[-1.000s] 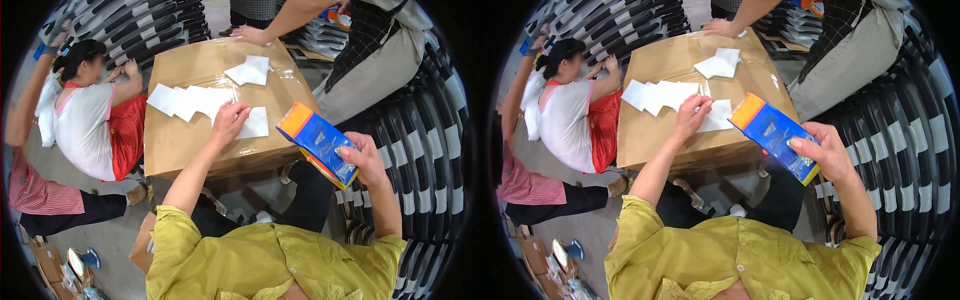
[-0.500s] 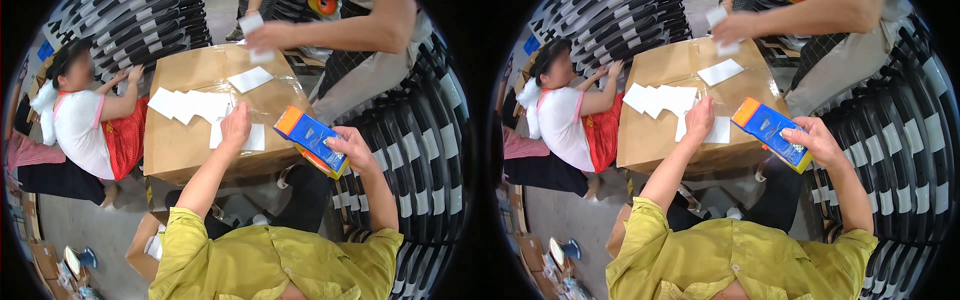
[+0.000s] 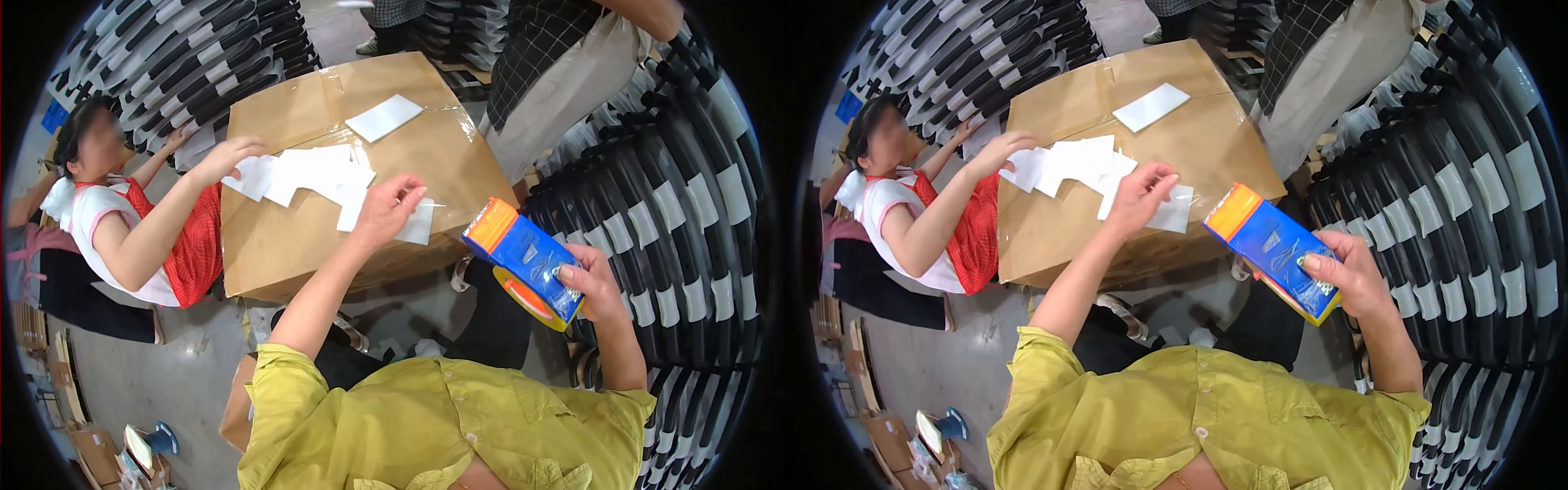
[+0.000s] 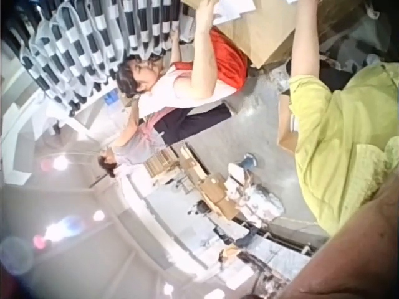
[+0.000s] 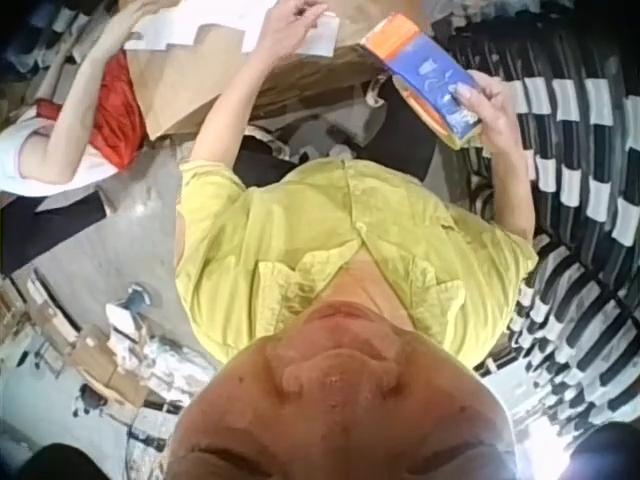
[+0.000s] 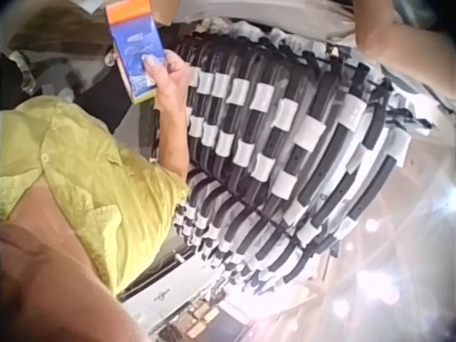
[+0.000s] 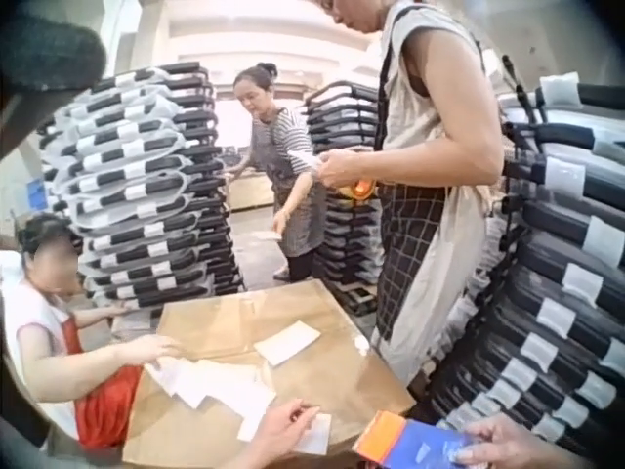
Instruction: Apply adhesive white labels to the top of a cardboard shipping box.
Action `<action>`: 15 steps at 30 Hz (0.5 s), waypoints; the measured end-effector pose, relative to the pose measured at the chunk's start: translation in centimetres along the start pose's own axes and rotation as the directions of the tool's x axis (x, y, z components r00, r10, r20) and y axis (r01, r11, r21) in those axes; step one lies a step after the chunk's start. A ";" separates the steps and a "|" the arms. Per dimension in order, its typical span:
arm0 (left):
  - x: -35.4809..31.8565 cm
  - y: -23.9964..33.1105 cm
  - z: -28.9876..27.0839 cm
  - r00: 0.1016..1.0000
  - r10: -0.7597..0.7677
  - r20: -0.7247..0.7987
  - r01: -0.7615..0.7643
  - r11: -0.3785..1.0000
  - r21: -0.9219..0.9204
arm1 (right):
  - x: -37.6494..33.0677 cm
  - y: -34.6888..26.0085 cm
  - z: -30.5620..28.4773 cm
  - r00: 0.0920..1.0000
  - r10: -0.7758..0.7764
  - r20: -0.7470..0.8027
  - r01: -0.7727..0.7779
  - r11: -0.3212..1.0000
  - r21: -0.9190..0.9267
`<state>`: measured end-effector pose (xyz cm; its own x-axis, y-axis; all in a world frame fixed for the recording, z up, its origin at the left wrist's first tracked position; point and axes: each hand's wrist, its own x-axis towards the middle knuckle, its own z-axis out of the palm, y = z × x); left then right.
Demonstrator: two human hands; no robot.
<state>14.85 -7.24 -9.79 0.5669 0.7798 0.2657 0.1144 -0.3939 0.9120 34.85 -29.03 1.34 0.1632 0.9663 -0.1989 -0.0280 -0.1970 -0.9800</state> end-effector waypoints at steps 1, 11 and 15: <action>-0.6 0.4 -0.6 0.995 -0.035 -0.095 0.029 0.997 -0.065 | -0.1 0.1 0.3 1.000 -0.004 0.009 0.004 1.000 0.012; -3.8 2.4 -4.2 0.867 -0.331 -0.373 0.306 0.944 -0.126 | 6.7 -1.6 -1.8 0.942 0.079 0.327 -0.012 0.979 -0.203; -3.6 0.1 -4.3 0.847 -0.322 -0.422 0.381 0.923 0.060 | 9.9 -2.7 -1.8 0.911 0.158 0.382 -0.037 0.951 -0.306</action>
<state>9.33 -8.02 -9.37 0.0989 0.9931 0.0633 0.3705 -0.0958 0.9239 38.28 -19.21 2.06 -0.2320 0.9122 -0.3376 0.2690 -0.2734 -0.9235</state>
